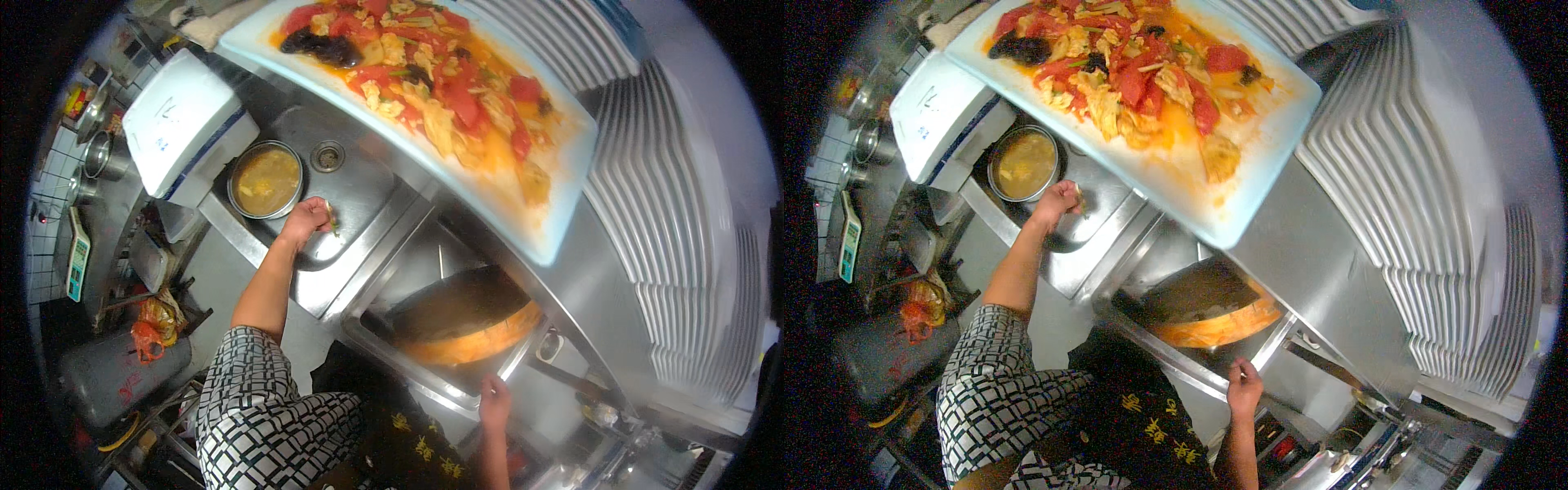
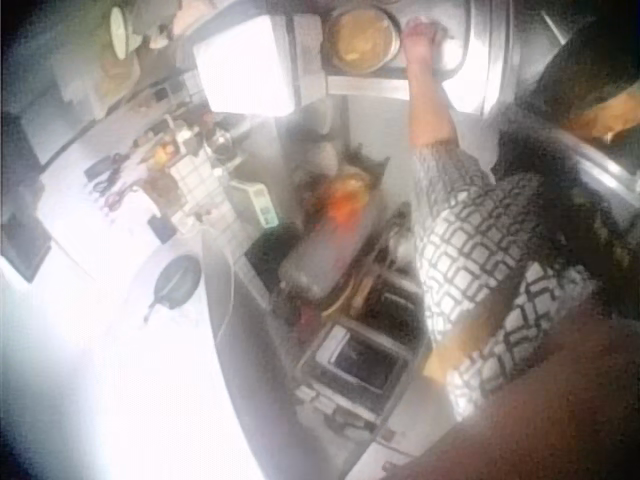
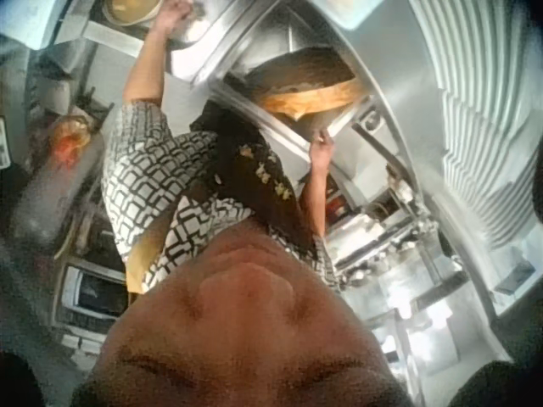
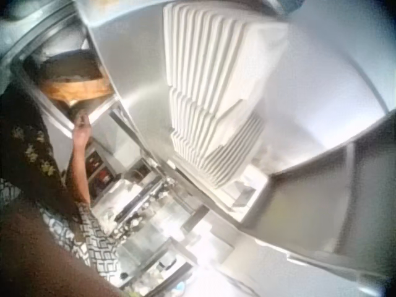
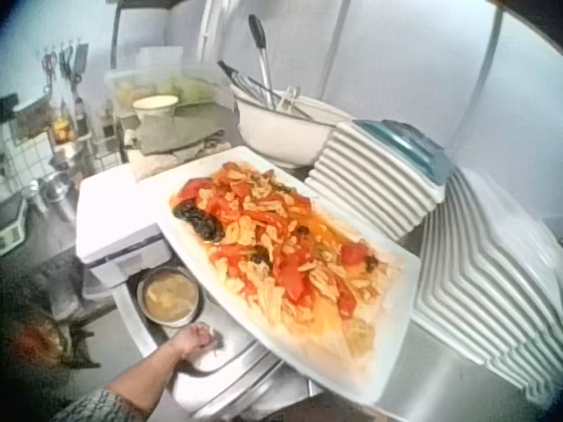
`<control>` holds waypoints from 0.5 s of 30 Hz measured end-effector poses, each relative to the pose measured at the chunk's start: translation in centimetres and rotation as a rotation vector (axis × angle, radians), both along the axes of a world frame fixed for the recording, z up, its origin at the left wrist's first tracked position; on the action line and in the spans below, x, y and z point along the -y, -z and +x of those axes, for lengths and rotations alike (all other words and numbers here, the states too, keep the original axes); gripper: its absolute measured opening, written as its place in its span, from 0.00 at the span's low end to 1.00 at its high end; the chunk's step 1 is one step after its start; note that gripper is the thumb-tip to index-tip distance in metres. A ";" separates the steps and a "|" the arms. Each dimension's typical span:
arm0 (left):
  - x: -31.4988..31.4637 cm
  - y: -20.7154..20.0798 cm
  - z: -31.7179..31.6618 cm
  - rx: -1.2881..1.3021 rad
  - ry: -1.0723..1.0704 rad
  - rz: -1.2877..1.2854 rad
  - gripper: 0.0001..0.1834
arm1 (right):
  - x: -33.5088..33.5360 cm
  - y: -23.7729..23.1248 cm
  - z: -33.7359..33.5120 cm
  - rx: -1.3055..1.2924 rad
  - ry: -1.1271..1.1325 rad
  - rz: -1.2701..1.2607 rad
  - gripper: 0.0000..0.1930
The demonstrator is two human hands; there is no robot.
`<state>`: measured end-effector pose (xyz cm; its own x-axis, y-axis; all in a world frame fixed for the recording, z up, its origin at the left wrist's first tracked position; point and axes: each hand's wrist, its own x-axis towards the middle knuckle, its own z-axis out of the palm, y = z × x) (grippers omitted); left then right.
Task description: The person retrieves cooked meat from a refrigerator, places it on a cutting board, and uses a cleaver to chop the meat into smaller pieces. The chopped meat is then transferred into a white tray. The person also handles a cutting board and a knife during the process.
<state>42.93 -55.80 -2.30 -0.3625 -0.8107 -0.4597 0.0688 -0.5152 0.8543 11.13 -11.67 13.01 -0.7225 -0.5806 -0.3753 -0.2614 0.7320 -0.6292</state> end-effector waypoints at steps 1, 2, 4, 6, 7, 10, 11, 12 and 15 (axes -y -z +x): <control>-1.0 -3.0 0.2 -0.035 -0.018 -0.007 0.05 | 0.6 -0.6 1.0 -0.004 -0.011 -0.030 0.11; -2.2 -6.2 0.0 -0.045 0.016 -0.023 0.05 | 1.4 -1.4 1.8 -0.014 -0.014 -0.062 0.10; -5.0 -10.2 -1.0 -0.071 0.156 -0.087 0.04 | 2.9 -2.9 3.2 -0.018 -0.017 -0.187 0.09; -8.8 -14.3 -4.2 -0.097 0.318 -0.122 0.04 | 4.6 -5.0 4.6 0.106 -0.023 -0.205 0.08; -11.5 -16.2 -6.0 -0.105 0.404 -0.123 0.04 | 4.8 -5.5 4.9 0.086 -0.150 -0.267 0.09; -20.0 -18.5 -10.6 -0.204 0.688 -0.272 0.04 | 6.1 -8.4 7.2 0.007 -0.394 -0.388 0.15; -23.1 -19.1 -12.0 -0.230 0.735 -0.264 0.04 | 5.2 -7.8 7.4 -0.008 -0.415 -0.415 0.15; -25.5 -19.1 -12.6 -0.150 0.798 -0.251 0.04 | 3.5 -7.2 7.6 -0.071 -0.404 -0.418 0.14; -30.7 -18.4 -14.9 -0.013 0.960 -0.370 0.03 | -3.0 -5.0 6.5 -0.086 -0.311 -0.389 0.11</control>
